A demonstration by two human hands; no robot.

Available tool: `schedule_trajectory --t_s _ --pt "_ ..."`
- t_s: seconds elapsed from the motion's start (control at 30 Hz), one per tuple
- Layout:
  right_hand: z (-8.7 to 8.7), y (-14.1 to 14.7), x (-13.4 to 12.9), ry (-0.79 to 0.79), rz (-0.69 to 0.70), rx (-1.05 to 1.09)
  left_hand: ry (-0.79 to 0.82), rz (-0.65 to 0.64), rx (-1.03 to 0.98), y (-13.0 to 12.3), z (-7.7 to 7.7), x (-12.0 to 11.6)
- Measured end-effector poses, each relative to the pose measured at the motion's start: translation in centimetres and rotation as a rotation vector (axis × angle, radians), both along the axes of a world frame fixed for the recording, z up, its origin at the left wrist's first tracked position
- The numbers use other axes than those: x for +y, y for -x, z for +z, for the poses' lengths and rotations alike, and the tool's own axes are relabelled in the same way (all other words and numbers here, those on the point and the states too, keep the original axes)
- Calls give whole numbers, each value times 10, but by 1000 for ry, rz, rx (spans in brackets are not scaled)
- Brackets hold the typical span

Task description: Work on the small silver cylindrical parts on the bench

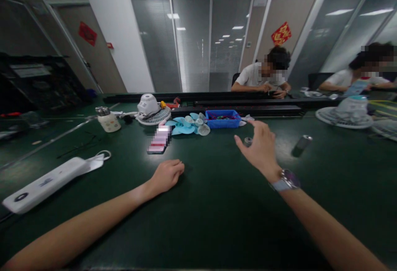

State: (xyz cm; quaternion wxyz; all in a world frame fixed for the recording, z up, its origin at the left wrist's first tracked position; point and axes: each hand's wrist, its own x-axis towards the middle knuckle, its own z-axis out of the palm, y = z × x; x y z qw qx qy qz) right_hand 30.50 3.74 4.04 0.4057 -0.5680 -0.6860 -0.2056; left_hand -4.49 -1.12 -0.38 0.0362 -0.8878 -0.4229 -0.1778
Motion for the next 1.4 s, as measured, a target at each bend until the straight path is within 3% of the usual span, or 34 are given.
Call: schedule_trajectory --t_s 0.1,0.2,0.3,0.4,0.5,0.7,0.8,1.0,1.23,1.4 --pt "-31 -12 21 185 -100 127 22 21 -11 1 -1 1" --pt "-60 -27 41 358 -93 260 50 17 -10 0 -2 2" --pt "-70 -37 48 477 -52 357 63 14 -12 0 -1 2" --pt "-65 -35 44 495 -49 404 62 6 -14 0 0 2" --pt "-51 -12 27 513 18 475 82 1 -54 -1 1 0" --pt "-23 87 -26 678 640 373 158 -57 -377 -8 5 -9" --pt "-23 124 -39 691 782 270 241 -85 -467 -10 5 -11" --pt "-37 143 -43 713 773 256 360 -95 -591 -10 5 -6" --pt "-33 144 -49 766 840 363 517 -71 -736 -17 10 0" --pt "-33 141 -49 818 855 420 454 20 -769 -15 18 6"
